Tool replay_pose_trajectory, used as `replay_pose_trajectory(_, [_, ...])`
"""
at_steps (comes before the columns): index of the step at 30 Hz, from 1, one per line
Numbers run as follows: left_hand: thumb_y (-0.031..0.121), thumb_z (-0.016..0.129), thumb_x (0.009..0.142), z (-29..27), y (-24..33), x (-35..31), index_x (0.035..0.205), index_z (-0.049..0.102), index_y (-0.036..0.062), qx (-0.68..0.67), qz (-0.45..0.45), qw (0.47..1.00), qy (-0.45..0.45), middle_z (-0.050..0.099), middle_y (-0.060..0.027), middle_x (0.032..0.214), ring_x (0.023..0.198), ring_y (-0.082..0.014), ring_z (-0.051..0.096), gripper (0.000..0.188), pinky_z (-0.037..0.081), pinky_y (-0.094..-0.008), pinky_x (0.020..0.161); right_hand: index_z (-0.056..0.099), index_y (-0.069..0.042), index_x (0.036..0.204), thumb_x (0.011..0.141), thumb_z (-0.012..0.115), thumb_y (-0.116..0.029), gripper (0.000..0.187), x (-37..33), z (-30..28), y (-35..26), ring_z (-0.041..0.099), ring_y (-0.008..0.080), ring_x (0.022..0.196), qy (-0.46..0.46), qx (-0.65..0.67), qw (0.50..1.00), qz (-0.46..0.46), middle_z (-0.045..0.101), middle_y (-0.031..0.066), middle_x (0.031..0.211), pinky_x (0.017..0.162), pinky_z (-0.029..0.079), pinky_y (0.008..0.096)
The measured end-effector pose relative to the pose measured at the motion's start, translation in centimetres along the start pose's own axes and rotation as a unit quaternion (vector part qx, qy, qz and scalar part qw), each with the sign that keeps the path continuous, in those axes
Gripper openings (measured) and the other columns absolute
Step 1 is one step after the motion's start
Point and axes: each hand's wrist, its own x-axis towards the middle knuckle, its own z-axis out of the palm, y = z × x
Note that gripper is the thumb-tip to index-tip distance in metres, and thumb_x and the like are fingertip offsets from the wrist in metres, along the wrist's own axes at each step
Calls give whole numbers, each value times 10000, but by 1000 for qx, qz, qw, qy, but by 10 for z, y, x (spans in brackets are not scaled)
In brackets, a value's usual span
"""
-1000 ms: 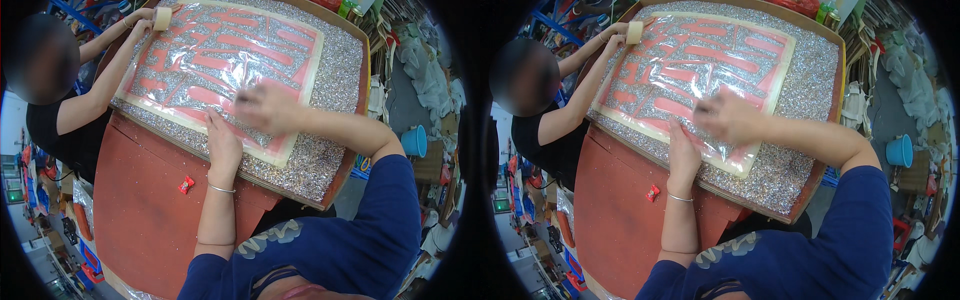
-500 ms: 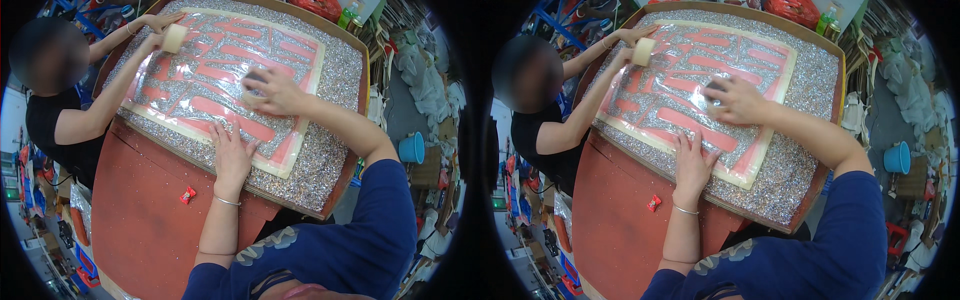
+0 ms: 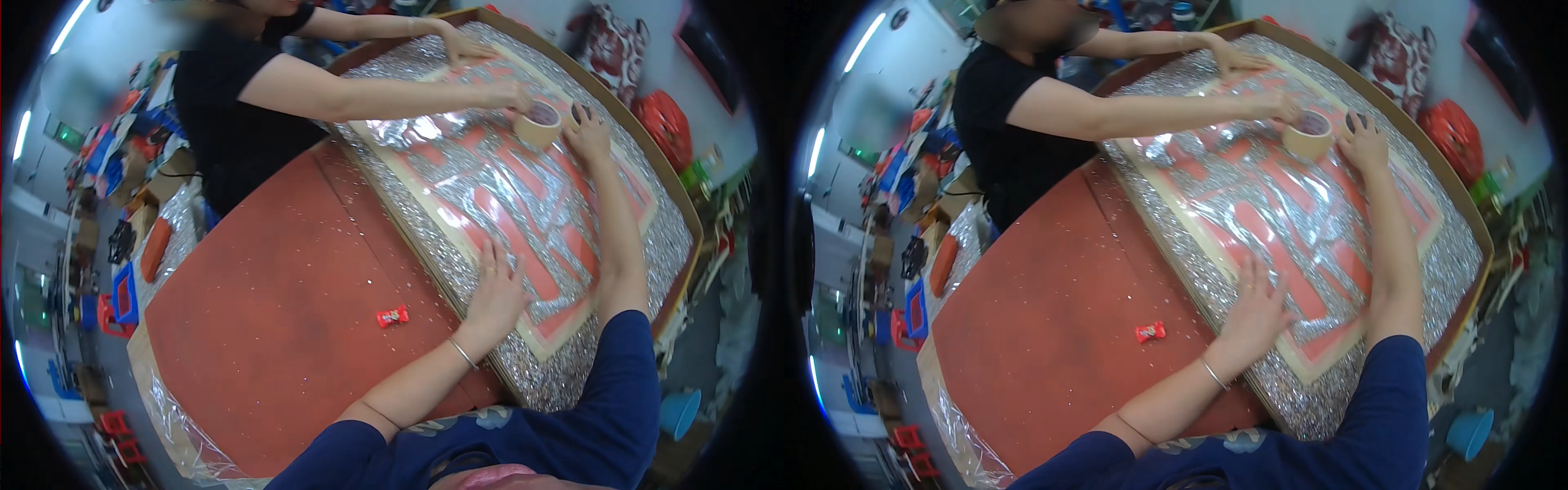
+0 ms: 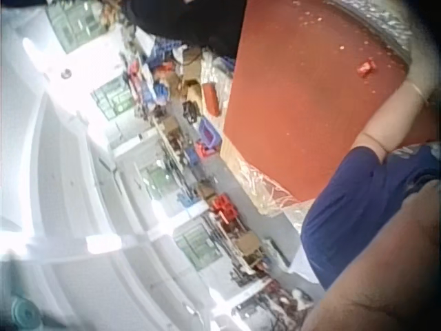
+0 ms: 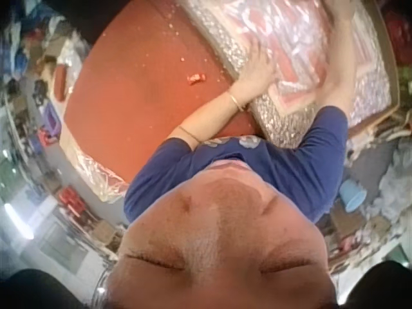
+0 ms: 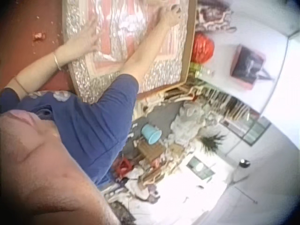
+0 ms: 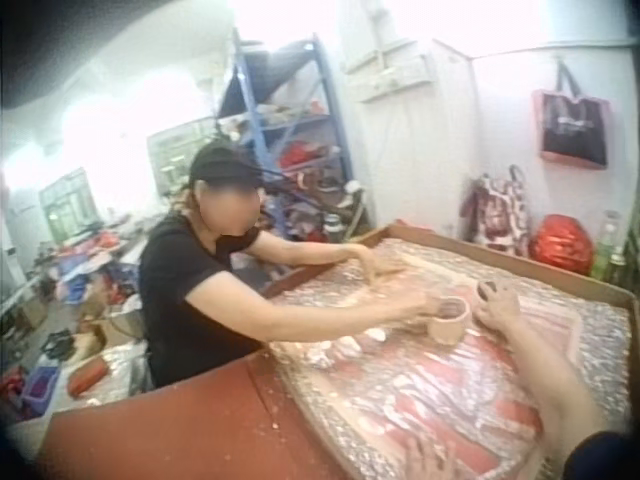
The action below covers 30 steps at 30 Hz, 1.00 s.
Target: The person is applying red adhesive material onto transparent plastic cutouts as part of shoe component manufacturing.
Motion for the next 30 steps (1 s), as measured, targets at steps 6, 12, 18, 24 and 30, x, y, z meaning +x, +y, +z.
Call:
replay_pose_trajectory(6, [365,569,863,-5,1,-4,1329,385,-50,-16,0,1000,9,232,-422,1358,1317,-543,169,650,211,-519,1094,438,-160,1334,772,580,-398,626,27,-15,-88,453,358,1203,-10,127,988,-89,434,204,1337,972,353,496])
replay_pose_trajectory(12, [322,535,883,2,3,-1,1319,390,-73,11,5,1000,19,250,-388,1377,1323,-506,206,606,185,-518,1101,521,-122,1238,687,686,-276,596,-48,-78,-140,492,363,1061,37,246,930,-271,487,150,1252,958,375,459])
replay_pose_trajectory(18, [214,504,864,19,4,-3,1278,425,-91,18,85,996,29,355,-315,1351,1314,-440,288,520,199,-508,1096,529,-154,1226,660,722,-272,610,-136,-145,-203,491,377,1015,-13,324,850,-415,470,137,1270,898,431,465])
replay_pose_trajectory(24, [181,494,832,20,8,-5,1249,474,-61,24,123,991,55,424,-293,1300,1279,-456,330,482,201,-534,1086,523,-161,1249,682,717,-300,615,-104,-112,-223,487,384,991,78,240,923,-292,453,182,1281,903,414,454])
replay_pose_trajectory(30, [247,506,855,25,0,0,1264,479,-32,24,103,994,-29,383,-269,1353,1313,-464,261,496,183,-540,1091,511,-223,1262,663,729,-369,654,-127,-118,-223,516,380,997,46,238,923,-300,474,175,1252,858,453,449])
